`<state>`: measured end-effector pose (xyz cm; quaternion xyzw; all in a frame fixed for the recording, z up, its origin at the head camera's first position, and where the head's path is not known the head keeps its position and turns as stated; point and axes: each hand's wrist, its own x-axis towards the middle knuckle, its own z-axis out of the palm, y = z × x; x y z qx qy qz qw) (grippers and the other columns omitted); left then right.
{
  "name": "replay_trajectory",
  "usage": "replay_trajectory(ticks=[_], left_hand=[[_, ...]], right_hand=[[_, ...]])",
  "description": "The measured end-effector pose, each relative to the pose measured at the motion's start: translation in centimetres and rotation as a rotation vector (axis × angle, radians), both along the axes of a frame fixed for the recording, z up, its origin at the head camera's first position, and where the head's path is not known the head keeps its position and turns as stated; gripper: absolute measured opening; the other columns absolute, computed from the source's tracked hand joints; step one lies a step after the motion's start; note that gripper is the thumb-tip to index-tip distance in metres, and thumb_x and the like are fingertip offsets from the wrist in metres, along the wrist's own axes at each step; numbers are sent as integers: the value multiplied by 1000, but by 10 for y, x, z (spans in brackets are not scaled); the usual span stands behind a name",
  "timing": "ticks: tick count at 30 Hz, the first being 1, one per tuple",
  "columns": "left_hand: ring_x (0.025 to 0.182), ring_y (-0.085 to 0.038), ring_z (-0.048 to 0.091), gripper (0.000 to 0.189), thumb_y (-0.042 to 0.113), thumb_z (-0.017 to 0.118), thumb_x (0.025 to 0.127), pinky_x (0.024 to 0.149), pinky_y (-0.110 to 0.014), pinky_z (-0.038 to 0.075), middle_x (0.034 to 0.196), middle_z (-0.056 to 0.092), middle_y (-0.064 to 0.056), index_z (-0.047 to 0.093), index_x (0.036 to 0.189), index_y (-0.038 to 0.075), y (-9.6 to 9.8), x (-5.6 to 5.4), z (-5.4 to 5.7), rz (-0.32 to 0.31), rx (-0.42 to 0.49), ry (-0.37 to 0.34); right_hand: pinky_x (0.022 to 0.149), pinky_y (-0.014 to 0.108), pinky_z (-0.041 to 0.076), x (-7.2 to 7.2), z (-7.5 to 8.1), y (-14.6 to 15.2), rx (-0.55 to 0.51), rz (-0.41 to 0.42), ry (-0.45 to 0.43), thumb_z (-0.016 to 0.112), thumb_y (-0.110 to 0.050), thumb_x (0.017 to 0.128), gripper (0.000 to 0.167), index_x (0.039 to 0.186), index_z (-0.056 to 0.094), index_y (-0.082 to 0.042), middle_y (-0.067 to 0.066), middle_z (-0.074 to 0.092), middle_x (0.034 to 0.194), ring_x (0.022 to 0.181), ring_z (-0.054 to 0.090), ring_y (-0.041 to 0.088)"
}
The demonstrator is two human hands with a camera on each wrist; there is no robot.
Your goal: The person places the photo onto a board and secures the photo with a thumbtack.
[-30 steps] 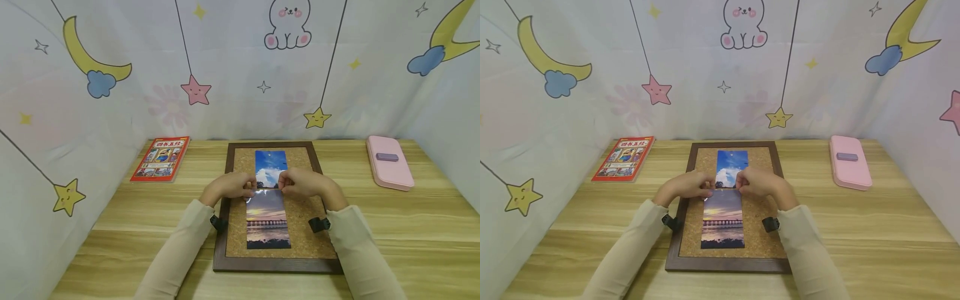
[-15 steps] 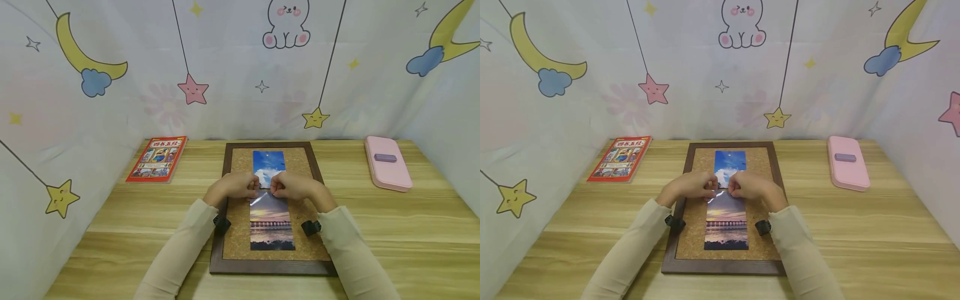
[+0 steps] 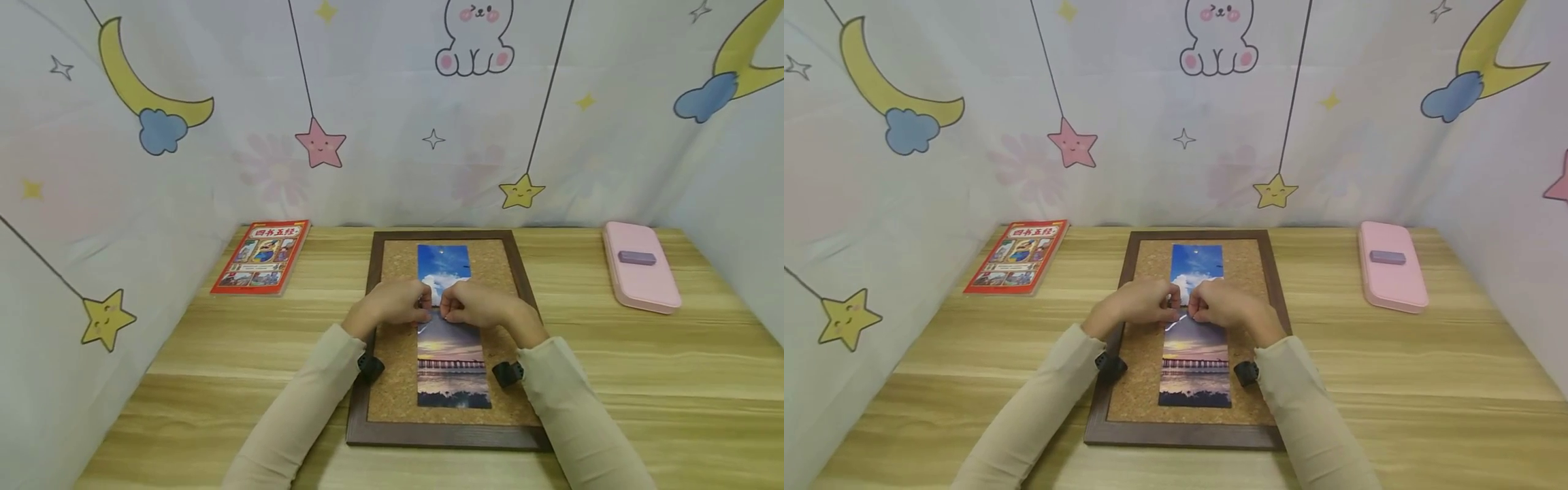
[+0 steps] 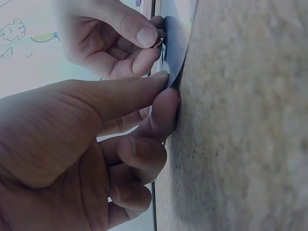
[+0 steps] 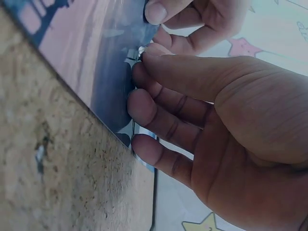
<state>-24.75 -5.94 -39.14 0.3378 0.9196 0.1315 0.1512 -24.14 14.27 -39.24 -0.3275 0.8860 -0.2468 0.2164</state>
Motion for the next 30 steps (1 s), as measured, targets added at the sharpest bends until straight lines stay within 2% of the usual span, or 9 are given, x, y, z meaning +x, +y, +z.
replay_trajectory(ticks=[8, 16, 30], left_hand=[[68, -12, 56, 10, 26, 72, 95, 64, -29, 45, 78, 62, 6, 68, 93, 16, 1, 0, 1, 33, 1, -29], [68, -11, 56, 11, 28, 72, 95, 63, -28, 44, 77, 62, 7, 67, 93, 17, 1, -1, -1, 38, -5, -33], [64, -12, 55, 11, 27, 71, 95, 60, -28, 42, 73, 63, 8, 67, 93, 18, 1, 0, -2, 54, -4, -60]], right_hand=[[67, 30, 47, -2, -2, 2, -16, -12, 5, 62, -4, 98, 8, 93, 68, -7, 0, 64, 83, 71, 55, 13], [65, 30, 43, -5, -7, 7, -75, -34, -44, 61, -3, 99, 10, 91, 68, -6, 1, 60, 80, 68, 50, 14], [65, 30, 42, -6, -8, 8, -91, 8, -70, 61, -5, 100, 12, 90, 68, -7, 0, 58, 78, 67, 49, 13]])
